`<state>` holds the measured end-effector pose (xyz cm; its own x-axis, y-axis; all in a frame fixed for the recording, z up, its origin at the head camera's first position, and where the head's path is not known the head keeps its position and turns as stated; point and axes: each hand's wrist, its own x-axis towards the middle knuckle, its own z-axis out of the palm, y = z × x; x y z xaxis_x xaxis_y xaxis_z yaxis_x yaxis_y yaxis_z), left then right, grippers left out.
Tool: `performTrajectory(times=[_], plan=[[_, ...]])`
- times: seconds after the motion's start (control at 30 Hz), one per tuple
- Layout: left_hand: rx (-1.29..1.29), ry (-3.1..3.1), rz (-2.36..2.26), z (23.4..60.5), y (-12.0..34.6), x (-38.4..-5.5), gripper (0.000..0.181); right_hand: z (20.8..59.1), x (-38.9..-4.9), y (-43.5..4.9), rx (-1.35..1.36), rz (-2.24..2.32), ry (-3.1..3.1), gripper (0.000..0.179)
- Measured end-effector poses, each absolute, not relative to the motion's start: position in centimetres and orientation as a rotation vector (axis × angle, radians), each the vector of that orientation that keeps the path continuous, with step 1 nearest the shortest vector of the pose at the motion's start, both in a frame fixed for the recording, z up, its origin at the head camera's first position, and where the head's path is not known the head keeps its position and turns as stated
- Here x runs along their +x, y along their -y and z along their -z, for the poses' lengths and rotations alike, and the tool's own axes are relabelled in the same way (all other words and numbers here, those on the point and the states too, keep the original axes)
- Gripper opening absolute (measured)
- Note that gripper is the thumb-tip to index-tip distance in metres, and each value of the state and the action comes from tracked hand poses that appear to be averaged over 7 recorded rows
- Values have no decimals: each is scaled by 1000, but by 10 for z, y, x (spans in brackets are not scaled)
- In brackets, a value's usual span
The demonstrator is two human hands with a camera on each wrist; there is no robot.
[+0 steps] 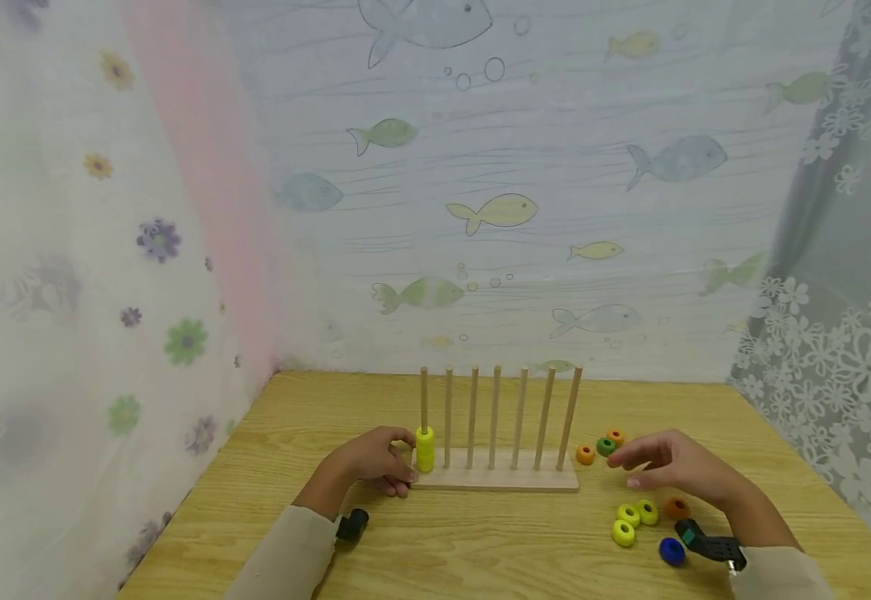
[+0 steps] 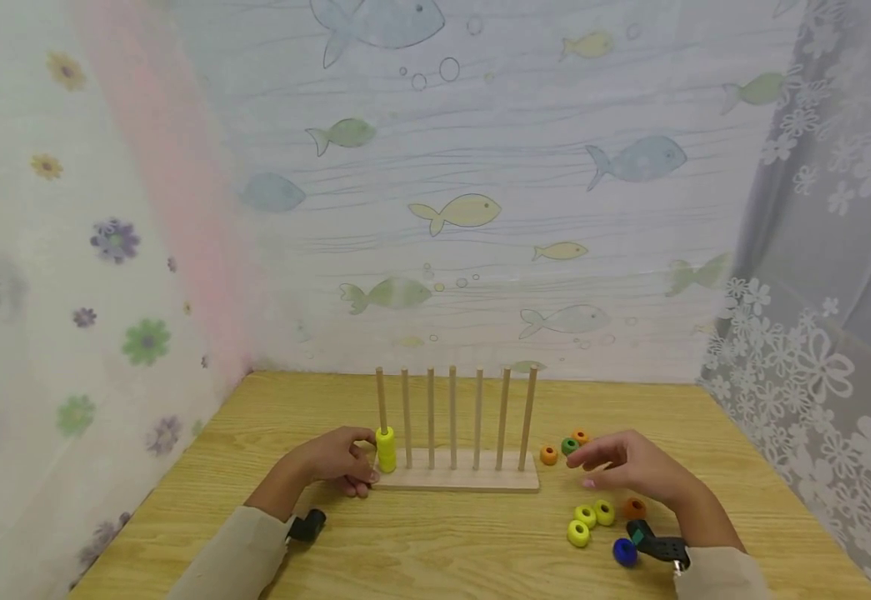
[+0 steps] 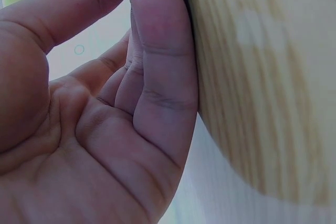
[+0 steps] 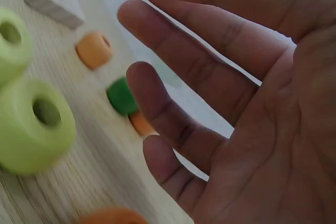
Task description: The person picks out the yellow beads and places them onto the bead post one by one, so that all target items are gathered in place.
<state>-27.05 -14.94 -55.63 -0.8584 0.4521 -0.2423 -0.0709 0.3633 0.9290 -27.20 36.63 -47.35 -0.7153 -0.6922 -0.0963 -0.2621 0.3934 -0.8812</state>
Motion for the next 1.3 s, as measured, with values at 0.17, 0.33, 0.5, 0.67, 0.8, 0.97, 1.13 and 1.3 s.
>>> performTrajectory(times=[0.17, 0.33, 0.5, 0.67, 0.8, 0.97, 1.13, 1.3], plan=[[328, -2161, -1509, 556, 149, -270, 52, 475, -271, -383, -736, 1252, -2200, 40], [324, -2173, -1508, 555, 149, -270, 52, 476, -270, -392, -722, 1261, -2164, 41], [324, -2144, -1520, 557, 148, -269, 52, 485, -270, -402, -739, 1287, -1990, 42], [323, -2136, -1523, 558, 148, -267, 51, 493, -272, -405, -757, 1304, -1868, 43], [324, -2158, -1525, 556, 149, -268, 51, 493, -275, -402, -768, 1290, -1865, 44], [335, -2156, -1521, 554, 149, -268, 49, 491, -275, -398, -784, 1259, -1893, 41], [331, -2151, -1523, 552, 149, -267, 49, 490, -274, -397, -759, 1243, -1926, 39], [321, -2139, -1526, 553, 149, -267, 51, 492, -275, -398, -757, 1220, -1968, 37]])
